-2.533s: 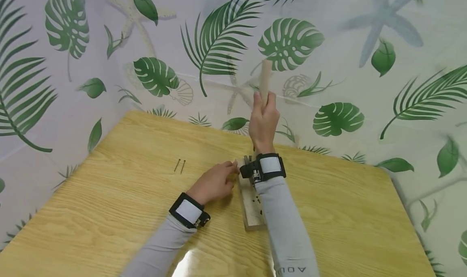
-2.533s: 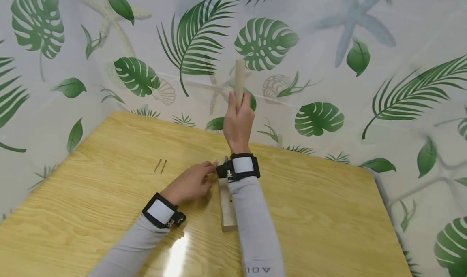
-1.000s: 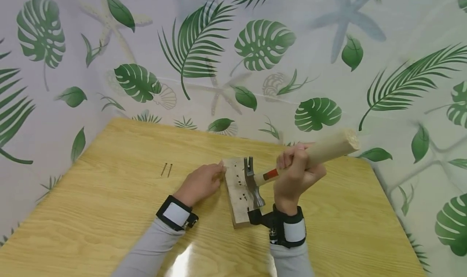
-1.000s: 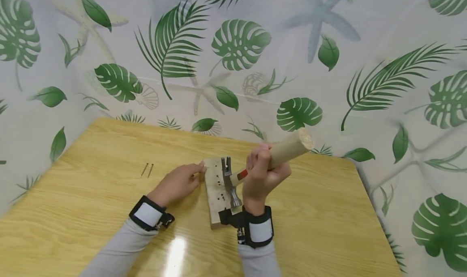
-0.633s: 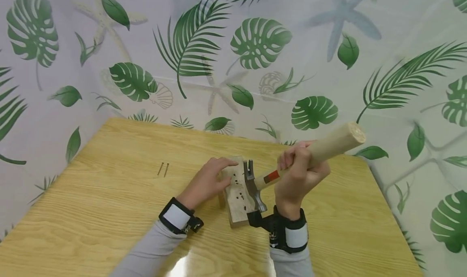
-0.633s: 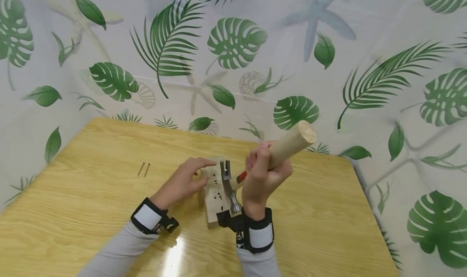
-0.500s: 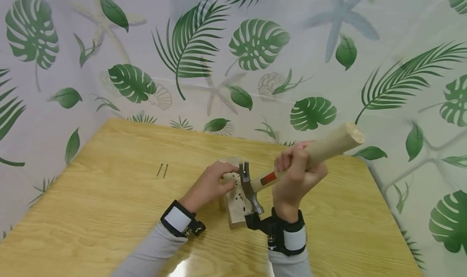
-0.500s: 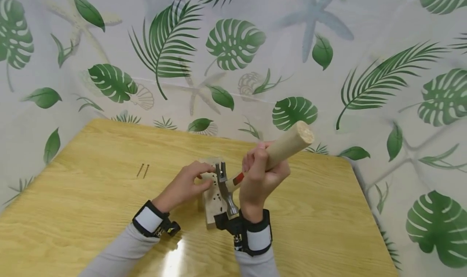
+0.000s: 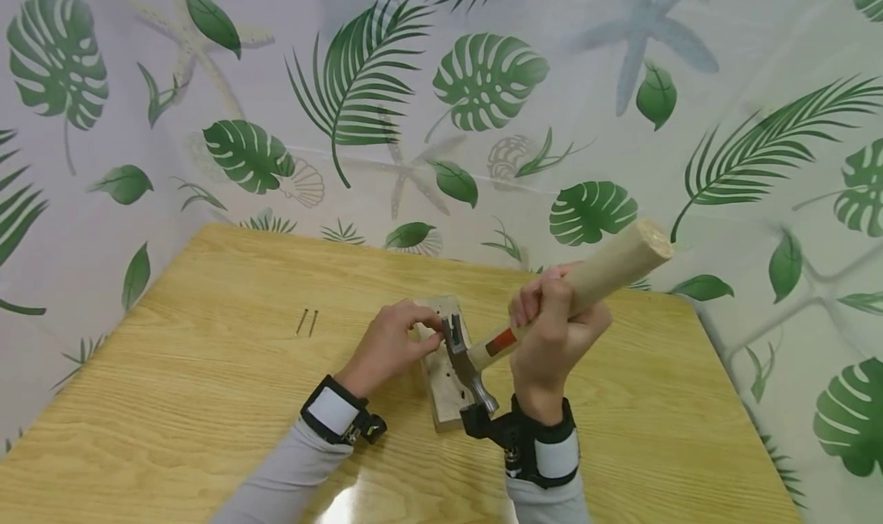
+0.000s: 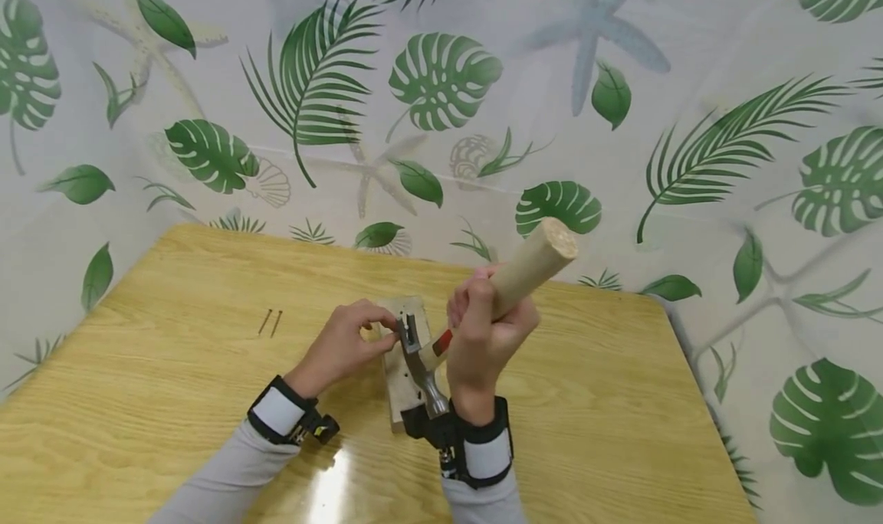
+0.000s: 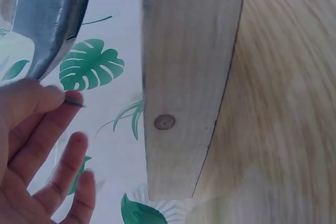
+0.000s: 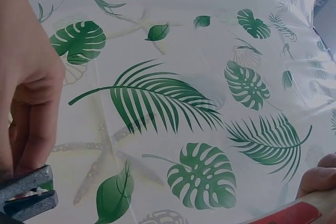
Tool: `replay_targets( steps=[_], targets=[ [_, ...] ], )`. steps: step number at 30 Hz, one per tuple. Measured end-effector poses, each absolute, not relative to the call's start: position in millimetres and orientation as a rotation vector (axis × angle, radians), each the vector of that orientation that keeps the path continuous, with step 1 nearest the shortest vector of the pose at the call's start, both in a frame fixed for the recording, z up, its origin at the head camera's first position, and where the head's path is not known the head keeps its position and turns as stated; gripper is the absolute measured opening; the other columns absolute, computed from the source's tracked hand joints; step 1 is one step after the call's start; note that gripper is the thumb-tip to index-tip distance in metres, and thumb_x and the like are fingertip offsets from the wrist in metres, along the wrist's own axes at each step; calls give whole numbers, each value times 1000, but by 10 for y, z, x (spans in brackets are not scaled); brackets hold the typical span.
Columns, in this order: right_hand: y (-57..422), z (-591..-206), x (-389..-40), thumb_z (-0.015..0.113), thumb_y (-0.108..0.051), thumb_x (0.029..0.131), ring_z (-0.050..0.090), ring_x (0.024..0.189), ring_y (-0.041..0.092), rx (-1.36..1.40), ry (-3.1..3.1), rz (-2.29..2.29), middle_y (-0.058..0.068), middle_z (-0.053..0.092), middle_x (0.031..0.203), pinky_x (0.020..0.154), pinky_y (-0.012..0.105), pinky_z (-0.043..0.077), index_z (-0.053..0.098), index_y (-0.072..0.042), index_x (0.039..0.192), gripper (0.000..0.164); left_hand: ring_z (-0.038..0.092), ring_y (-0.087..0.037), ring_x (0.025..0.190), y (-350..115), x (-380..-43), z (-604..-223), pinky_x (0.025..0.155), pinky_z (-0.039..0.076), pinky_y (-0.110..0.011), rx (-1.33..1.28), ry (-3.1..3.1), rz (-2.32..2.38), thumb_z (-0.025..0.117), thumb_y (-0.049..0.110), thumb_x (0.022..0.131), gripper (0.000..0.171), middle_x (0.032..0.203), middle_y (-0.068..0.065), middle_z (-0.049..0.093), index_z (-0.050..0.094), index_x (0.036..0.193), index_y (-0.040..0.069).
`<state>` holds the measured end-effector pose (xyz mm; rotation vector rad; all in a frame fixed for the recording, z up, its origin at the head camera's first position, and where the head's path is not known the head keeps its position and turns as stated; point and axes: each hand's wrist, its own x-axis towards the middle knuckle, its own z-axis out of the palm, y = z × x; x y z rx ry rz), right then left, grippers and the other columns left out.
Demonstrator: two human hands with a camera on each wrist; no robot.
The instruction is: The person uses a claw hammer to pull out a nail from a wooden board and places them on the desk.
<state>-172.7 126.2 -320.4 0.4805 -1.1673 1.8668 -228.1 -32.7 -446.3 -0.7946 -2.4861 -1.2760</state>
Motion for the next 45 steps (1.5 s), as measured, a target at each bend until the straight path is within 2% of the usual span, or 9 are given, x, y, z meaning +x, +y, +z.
replay_targets(
  steps=[8,11,15,19,24,31,35,38,45],
  targets=[
    [1246,-3224,-1730,51,-2,92,32,39,13,515,-1246,1860,5,40,51,35,28,27,46,6,73,21,67,-15,90,-442,-2324,-4418,78,54,-37,-582,-2457,-1330,75,19,93,8,92,4,76,80,99,18],
    [1284,-3201,-1739,51,-4,95,32,37,14,542,-1259,1857,5,40,53,34,28,26,47,5,77,20,66,-15,86,-606,-2358,-4401,72,53,-34,-428,-2584,-1260,75,25,94,9,90,4,75,79,99,18],
    [1359,-3162,-1755,52,-11,103,34,37,13,588,-1281,1832,7,47,66,34,26,28,49,2,102,13,67,-16,74,-942,-2427,-4427,58,51,-30,-182,-2746,-1087,76,26,92,11,88,0,76,80,96,17],
    [1452,-3146,-1775,56,-25,105,39,41,13,604,-1315,1786,10,50,82,36,24,31,40,-1,119,32,66,-18,62,-1271,-2489,-4464,49,47,-30,38,-2858,-984,76,23,91,13,86,-6,77,80,92,11],
    [1556,-3143,-1786,57,-24,104,43,44,15,556,-1320,1757,12,50,86,38,23,35,41,0,114,30,60,-18,54,-1511,-2513,-4518,44,43,-29,169,-2938,-881,75,21,91,15,76,-7,75,82,87,8],
    [1613,-3129,-1776,52,-18,106,41,43,15,538,-1310,1776,12,49,84,37,25,31,42,0,112,21,59,-17,53,-1548,-2534,-4598,45,43,-31,224,-2958,-776,75,20,89,17,72,-5,73,81,77,11],
    [1607,-3123,-1767,48,-14,107,40,43,15,530,-1313,1789,11,48,83,36,25,30,41,0,113,17,40,-12,48,-1525,-2538,-4615,45,32,-28,220,-2967,-733,74,19,88,38,52,4,50,65,52,14],
    [1602,-3124,-1762,47,-14,107,40,43,15,525,-1314,1797,11,48,83,36,25,30,41,0,113,16,32,-13,49,-1510,-2539,-4619,48,28,-29,217,-2989,-714,73,19,89,51,49,7,35,48,44,17],
    [1616,-3111,-1765,46,-11,107,42,42,16,518,-1302,1790,12,48,81,36,25,33,42,0,113,14,39,-15,51,-1502,-2542,-4618,52,34,-32,217,-2994,-683,73,21,90,52,49,6,39,49,44,17]
  ],
)
